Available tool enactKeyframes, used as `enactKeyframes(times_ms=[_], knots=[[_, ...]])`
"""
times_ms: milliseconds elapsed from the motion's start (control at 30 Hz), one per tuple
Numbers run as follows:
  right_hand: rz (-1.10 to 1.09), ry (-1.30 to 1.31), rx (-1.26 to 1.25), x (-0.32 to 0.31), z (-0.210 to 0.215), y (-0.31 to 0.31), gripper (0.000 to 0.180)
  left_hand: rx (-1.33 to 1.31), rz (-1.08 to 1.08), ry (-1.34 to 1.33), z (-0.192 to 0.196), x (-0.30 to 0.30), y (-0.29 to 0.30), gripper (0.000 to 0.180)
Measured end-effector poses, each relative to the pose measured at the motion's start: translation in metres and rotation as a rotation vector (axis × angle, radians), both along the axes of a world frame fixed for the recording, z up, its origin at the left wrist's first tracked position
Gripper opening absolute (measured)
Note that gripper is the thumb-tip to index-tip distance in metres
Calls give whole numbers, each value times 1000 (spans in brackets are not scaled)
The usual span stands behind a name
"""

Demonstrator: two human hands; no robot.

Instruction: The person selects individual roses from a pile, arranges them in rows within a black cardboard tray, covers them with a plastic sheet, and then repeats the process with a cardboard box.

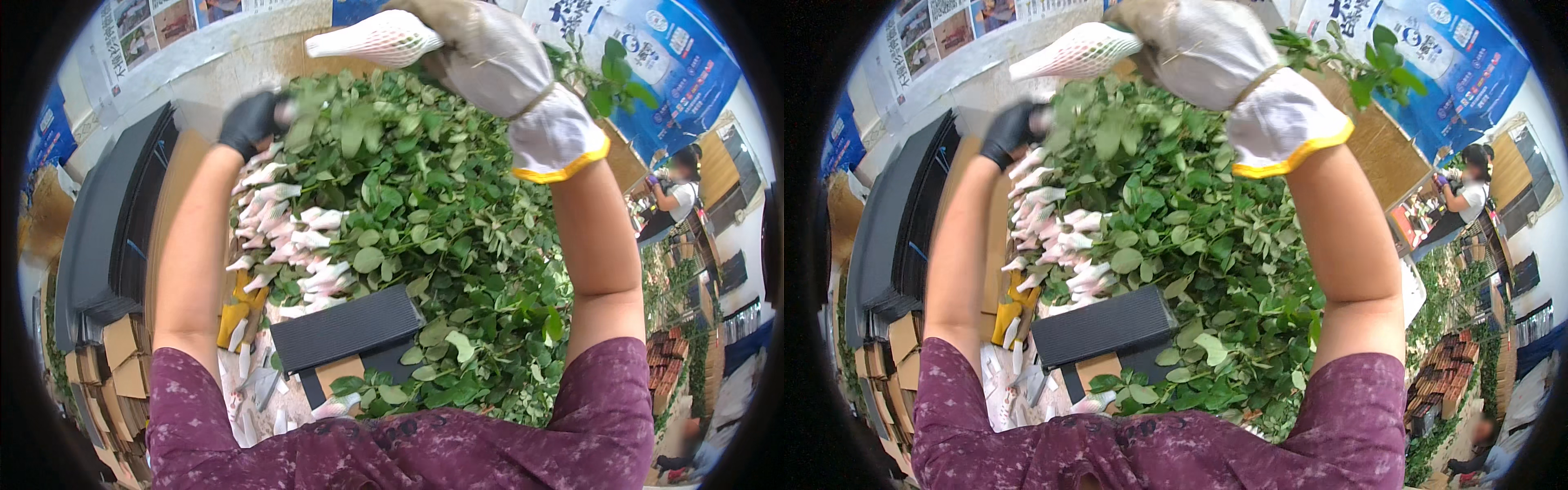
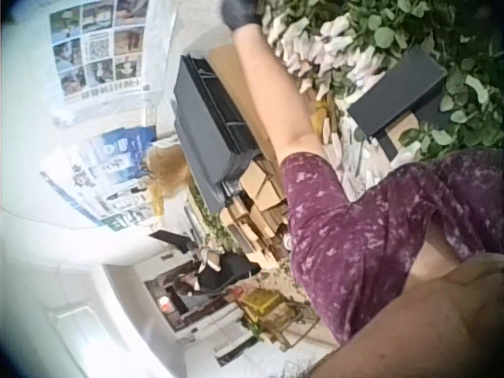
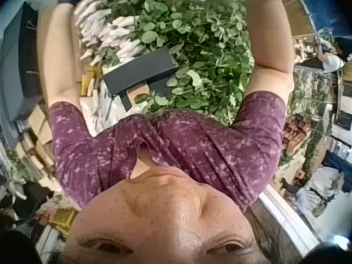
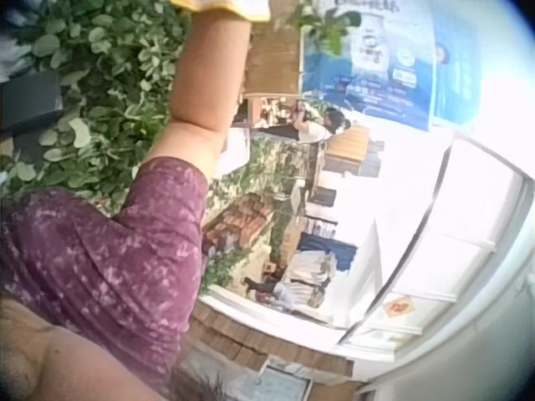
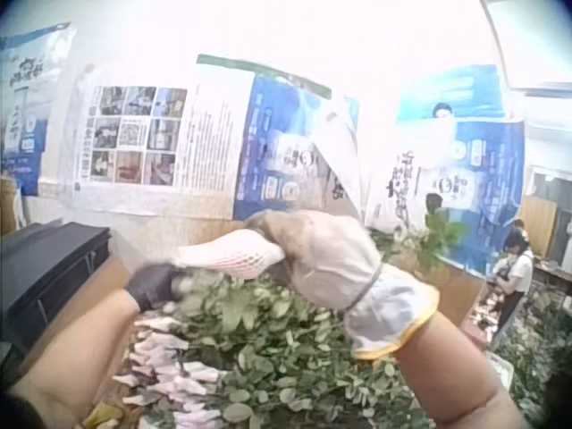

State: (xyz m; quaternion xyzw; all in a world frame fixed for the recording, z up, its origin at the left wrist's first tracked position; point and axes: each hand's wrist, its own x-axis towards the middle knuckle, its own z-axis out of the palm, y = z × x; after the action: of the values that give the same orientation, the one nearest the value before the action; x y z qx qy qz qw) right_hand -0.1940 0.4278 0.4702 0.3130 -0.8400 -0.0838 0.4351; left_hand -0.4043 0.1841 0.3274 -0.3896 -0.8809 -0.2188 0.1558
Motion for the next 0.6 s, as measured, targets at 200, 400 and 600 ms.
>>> enactKeyframes(times_ms=[200,400,600], knots=[[99,-387,-389,-61,-71,-5,44,351,-564,396,59,53,9,61],[44,70,-989,-10,29,102,40,89,39,-254,-162,-67,-63,61],[253,217,-723,23,89,87,40,-72,170,-264,-162,-101,-90,47]])
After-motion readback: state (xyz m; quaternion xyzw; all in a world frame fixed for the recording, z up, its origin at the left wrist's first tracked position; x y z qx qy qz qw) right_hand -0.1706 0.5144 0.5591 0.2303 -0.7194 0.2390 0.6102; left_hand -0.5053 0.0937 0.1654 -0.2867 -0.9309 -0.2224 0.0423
